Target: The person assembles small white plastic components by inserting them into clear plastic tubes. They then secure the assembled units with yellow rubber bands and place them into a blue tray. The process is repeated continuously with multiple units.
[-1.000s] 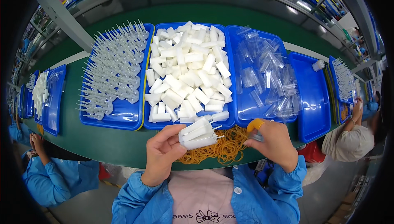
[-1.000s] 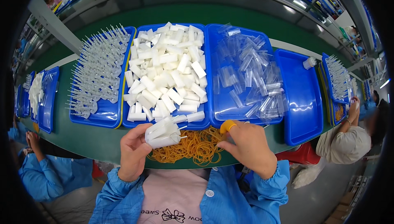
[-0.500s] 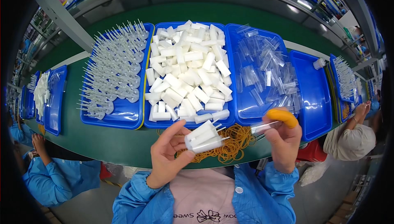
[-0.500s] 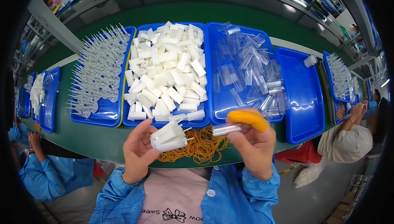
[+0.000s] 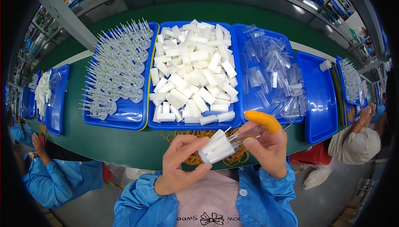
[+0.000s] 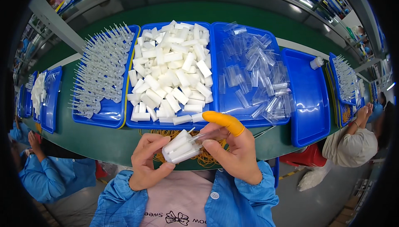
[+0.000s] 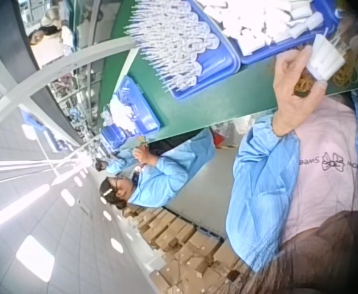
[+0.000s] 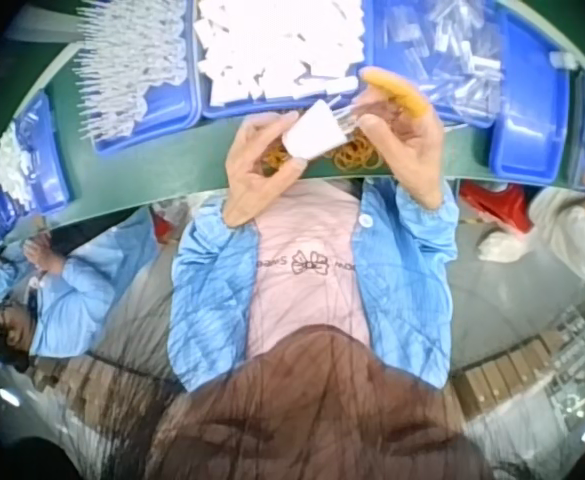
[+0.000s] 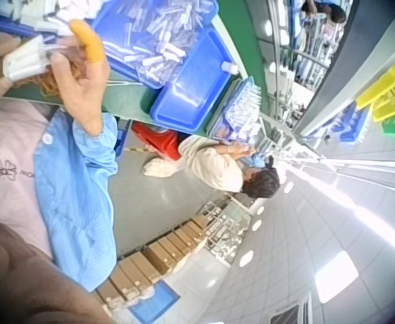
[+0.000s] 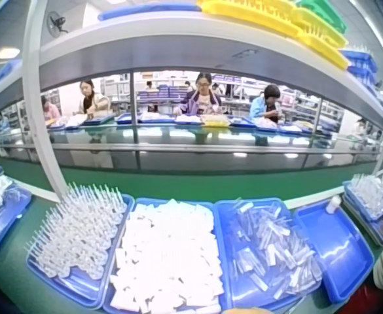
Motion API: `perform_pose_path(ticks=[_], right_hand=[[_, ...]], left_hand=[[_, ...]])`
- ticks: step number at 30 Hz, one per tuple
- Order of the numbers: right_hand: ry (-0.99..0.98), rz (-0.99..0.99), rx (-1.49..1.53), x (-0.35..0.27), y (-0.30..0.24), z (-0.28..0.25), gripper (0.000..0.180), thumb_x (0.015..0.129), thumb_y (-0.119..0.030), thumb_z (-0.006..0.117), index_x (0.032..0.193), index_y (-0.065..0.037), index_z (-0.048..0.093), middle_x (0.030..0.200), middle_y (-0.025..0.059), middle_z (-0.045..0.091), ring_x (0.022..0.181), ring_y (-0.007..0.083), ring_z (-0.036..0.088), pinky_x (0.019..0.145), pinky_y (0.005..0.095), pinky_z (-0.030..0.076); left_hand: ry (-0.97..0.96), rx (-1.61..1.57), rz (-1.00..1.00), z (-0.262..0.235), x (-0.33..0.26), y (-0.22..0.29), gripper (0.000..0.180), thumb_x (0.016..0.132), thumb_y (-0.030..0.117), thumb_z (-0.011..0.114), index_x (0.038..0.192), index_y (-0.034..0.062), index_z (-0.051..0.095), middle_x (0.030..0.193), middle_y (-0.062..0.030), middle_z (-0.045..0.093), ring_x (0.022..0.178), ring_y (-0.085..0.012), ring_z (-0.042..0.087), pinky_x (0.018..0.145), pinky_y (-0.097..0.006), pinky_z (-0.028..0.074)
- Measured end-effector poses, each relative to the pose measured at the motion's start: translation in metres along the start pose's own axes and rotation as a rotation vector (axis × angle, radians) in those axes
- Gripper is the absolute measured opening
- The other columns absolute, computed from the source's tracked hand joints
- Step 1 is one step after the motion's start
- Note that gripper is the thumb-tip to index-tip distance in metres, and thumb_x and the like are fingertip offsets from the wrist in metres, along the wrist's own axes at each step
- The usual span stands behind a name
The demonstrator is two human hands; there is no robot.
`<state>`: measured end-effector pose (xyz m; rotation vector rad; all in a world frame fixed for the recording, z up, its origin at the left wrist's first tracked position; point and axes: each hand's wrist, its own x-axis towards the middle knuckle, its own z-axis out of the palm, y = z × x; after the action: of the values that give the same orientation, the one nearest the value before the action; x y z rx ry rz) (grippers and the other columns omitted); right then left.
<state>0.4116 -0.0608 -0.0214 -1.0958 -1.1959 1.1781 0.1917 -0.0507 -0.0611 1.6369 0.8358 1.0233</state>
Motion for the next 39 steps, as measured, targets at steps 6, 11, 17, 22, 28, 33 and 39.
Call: perform_pose_path(ticks=[6,11,17,22,28,33,39], right_hand=[[0.012,-0.045,0.018,-0.001,0.004,0.004,0.046,0.081,0.003,0.062,0.124,0.002,0.045,0.102,0.0123,0.06,0.093,0.0187,0.063,0.083,0.0296,0.05],[0.123,-0.074,0.145,-0.007,0.008,0.01,0.042,0.078,0.007,0.063,0.117,0.002,0.046,0.103,0.0137,0.059,0.092,0.0219,0.063,0.083,0.0316,0.051],[0.078,-0.099,0.1,-0.009,0.01,0.006,0.038,0.075,0.008,0.067,0.109,0.002,0.051,0.103,0.0144,0.059,0.092,0.0217,0.064,0.082,0.0302,0.051],[0.068,-0.08,0.083,-0.009,0.007,0.007,0.033,0.076,0.004,0.068,0.106,0.001,0.056,0.104,0.0131,0.058,0.091,0.0201,0.063,0.082,0.0302,0.05],[0.017,-0.247,-0.366,-0.002,0.011,-0.017,0.028,0.076,-0.005,0.069,0.101,0.0,0.06,0.103,0.0109,0.06,0.1,0.0215,0.057,0.086,0.0328,0.043],[0.171,-0.049,-0.202,-0.004,0.011,-0.005,0.022,0.074,-0.002,0.067,0.095,-0.001,0.062,0.097,0.0093,0.063,0.109,0.0239,0.052,0.09,0.0347,0.041],[0.151,-0.153,-0.191,-0.008,0.012,-0.001,0.02,0.072,0.0,0.068,0.091,-0.002,0.062,0.091,0.0071,0.063,0.112,0.0277,0.049,0.093,0.0377,0.039]], left_hand=[[-0.034,0.064,0.009,0.001,0.005,0.01,0.047,0.067,0.007,0.071,0.112,-0.0007,0.061,0.103,-0.0122,0.05,0.09,-0.0205,0.051,0.078,-0.03,0.043],[-0.065,0.026,0.044,0.002,0.008,0.01,0.043,0.068,0.007,0.07,0.11,-0.0001,0.062,0.103,-0.0115,0.047,0.089,-0.0199,0.052,0.075,-0.029,0.045],[-0.108,0.017,0.039,0.002,0.008,0.009,0.04,0.07,0.005,0.069,0.11,0.0005,0.062,0.104,-0.0114,0.046,0.088,-0.0196,0.052,0.074,-0.029,0.046],[-0.053,0.085,0.08,0.002,0.008,0.007,0.042,0.07,0.004,0.07,0.11,-0.0007,0.061,0.108,-0.0123,0.046,0.091,-0.0193,0.053,0.075,-0.029,0.047],[0.11,-0.134,-0.073,-0.002,0.008,-0.005,0.042,0.071,-0.004,0.069,0.111,-0.0021,0.058,0.115,-0.0125,0.047,0.1,-0.0197,0.054,0.085,-0.031,0.048],[0.057,-0.481,-0.186,0.0,0.008,-0.009,0.04,0.075,-0.004,0.069,0.113,-0.0032,0.057,0.117,-0.0111,0.048,0.099,-0.0198,0.056,0.09,-0.032,0.048],[0.083,-0.698,-0.297,-0.003,0.012,0.0,0.038,0.078,-0.002,0.068,0.113,-0.006,0.054,0.117,-0.0123,0.048,0.104,-0.0214,0.056,0.09,-0.033,0.048]])
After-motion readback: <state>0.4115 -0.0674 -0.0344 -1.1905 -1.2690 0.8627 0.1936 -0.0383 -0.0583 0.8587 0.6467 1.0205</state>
